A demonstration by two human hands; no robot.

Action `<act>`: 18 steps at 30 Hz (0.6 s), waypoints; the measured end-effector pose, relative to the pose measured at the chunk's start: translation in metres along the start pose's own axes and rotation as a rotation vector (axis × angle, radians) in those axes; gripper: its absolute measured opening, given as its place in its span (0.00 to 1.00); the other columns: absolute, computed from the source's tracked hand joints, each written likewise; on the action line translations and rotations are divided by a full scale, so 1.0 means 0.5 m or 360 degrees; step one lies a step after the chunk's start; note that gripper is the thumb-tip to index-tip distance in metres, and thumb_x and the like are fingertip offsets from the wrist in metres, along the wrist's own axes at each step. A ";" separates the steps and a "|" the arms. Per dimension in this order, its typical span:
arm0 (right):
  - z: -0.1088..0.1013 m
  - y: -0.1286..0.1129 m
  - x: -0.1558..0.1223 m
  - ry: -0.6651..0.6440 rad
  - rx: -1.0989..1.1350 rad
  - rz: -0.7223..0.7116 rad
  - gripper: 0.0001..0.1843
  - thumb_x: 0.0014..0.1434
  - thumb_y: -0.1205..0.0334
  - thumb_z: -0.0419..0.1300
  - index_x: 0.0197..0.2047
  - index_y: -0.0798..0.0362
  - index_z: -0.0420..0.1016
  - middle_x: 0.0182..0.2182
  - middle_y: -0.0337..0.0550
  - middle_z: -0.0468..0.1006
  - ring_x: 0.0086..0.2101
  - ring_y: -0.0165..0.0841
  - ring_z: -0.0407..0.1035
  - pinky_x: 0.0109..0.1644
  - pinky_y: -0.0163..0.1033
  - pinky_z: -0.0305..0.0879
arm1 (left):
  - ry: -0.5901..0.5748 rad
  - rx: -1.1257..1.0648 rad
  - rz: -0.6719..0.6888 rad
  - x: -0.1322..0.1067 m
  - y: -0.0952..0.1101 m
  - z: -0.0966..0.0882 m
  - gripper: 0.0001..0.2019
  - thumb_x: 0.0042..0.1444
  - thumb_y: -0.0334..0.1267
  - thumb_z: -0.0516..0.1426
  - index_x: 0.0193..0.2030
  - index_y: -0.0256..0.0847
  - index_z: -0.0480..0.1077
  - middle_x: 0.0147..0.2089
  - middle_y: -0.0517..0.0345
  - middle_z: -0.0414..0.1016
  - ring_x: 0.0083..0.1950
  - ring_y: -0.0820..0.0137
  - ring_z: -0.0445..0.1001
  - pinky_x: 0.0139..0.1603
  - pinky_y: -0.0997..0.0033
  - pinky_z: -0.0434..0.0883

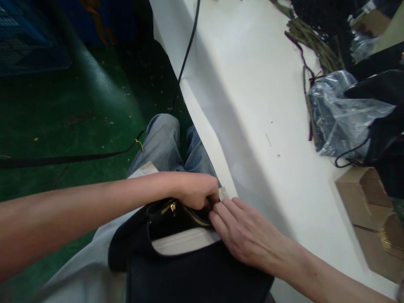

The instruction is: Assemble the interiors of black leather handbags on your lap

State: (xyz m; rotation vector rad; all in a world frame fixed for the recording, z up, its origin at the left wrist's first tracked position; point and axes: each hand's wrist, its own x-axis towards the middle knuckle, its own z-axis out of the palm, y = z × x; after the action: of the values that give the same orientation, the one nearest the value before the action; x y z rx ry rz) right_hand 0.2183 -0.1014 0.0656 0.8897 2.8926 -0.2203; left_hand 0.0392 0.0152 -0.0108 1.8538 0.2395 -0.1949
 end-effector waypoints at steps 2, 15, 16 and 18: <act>0.000 0.001 0.000 0.0039 0.0062 -0.0026 0.16 0.75 0.73 0.49 0.45 0.58 0.79 0.39 0.53 0.81 0.35 0.45 0.72 0.39 0.51 0.64 | -0.0125 -0.0235 0.0017 0.001 -0.014 0.009 0.08 0.63 0.24 0.63 0.35 0.37 0.82 0.29 0.66 0.78 0.35 0.72 0.77 0.36 0.77 0.72; 0.064 0.010 -0.044 0.0335 0.0342 0.0180 0.21 0.82 0.72 0.44 0.49 0.59 0.79 0.40 0.51 0.84 0.39 0.41 0.77 0.47 0.47 0.69 | 0.0387 -0.0709 0.0014 -0.033 0.001 0.069 0.08 0.61 0.24 0.61 0.35 0.39 0.79 0.51 0.56 0.83 0.52 0.67 0.80 0.57 0.71 0.72; 0.070 0.012 -0.043 0.0355 0.0369 0.0184 0.21 0.82 0.71 0.43 0.48 0.58 0.78 0.39 0.50 0.84 0.39 0.40 0.76 0.46 0.46 0.69 | 0.0571 -0.0708 0.0042 -0.041 0.002 0.075 0.08 0.58 0.23 0.63 0.32 0.39 0.78 0.52 0.56 0.81 0.52 0.67 0.80 0.56 0.71 0.72; 0.082 0.014 -0.042 0.0393 0.0421 0.0212 0.21 0.82 0.71 0.43 0.46 0.57 0.77 0.37 0.49 0.83 0.37 0.39 0.76 0.45 0.45 0.70 | 0.0897 -0.0635 0.0116 -0.053 0.005 0.081 0.10 0.57 0.21 0.64 0.29 0.38 0.75 0.47 0.57 0.78 0.49 0.69 0.78 0.53 0.71 0.71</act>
State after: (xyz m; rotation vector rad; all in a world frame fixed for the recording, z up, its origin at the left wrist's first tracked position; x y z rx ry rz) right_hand 0.2421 -0.1143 0.0278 1.2283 3.0586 -0.5260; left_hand 0.0139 -0.0260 -0.0137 1.4795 0.5552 0.4086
